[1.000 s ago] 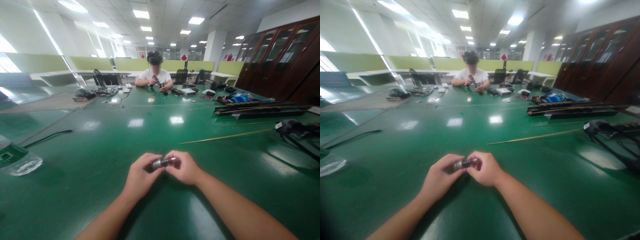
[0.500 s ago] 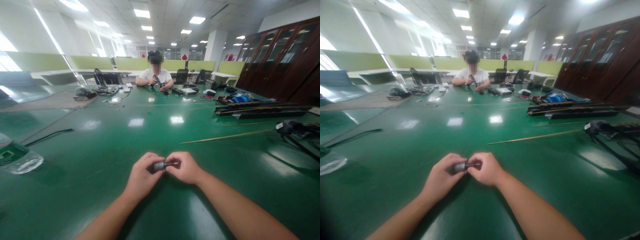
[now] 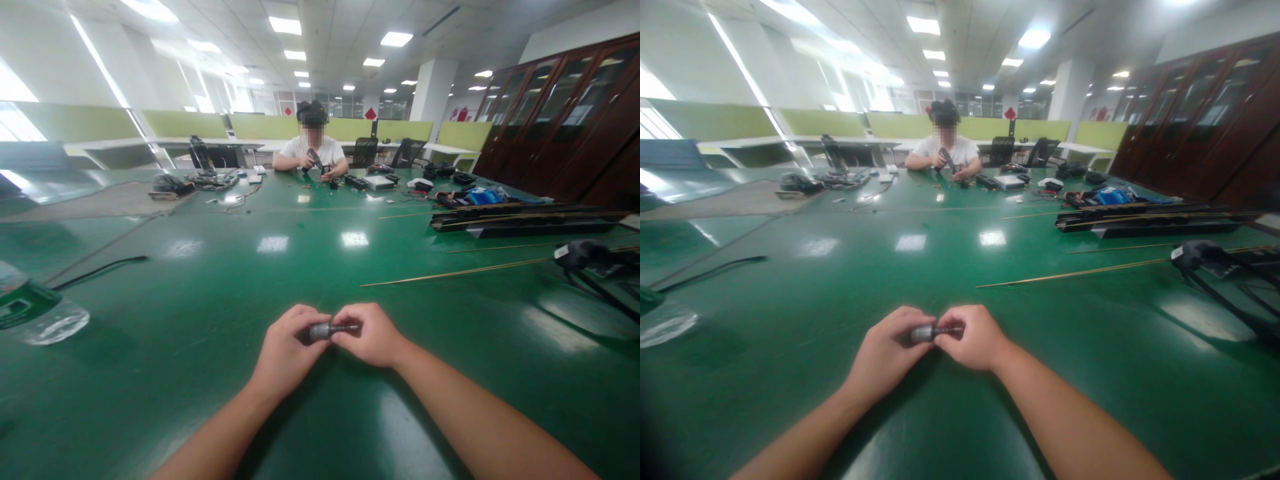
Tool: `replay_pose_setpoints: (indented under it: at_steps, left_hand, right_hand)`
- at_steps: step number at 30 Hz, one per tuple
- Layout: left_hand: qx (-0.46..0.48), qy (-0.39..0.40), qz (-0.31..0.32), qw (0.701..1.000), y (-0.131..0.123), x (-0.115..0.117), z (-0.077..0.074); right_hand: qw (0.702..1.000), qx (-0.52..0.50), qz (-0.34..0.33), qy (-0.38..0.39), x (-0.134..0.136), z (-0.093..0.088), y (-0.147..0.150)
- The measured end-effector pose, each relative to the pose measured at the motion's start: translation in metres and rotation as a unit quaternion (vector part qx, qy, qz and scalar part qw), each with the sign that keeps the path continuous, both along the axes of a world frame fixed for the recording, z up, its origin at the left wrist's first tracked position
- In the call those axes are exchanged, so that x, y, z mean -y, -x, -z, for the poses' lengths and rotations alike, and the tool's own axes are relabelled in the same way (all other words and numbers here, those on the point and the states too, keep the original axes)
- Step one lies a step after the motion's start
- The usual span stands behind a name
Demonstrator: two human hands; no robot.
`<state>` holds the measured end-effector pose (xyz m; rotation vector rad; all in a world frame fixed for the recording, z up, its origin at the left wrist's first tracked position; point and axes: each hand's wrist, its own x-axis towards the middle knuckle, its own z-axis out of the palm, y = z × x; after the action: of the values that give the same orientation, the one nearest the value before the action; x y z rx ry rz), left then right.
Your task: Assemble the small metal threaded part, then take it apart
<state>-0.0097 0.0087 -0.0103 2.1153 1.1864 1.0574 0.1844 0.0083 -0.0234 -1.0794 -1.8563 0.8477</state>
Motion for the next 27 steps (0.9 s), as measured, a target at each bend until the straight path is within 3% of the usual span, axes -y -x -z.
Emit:
replay_pose_setpoints:
  at_steps: [27]
  left_hand:
    - [-0.004,-0.018,-0.001,1.000,0.0029,-0.0040,0.0030]
  right_hand:
    - [1.000,0.018,0.013,-0.016,-0.0012,-0.0018,-0.0013]
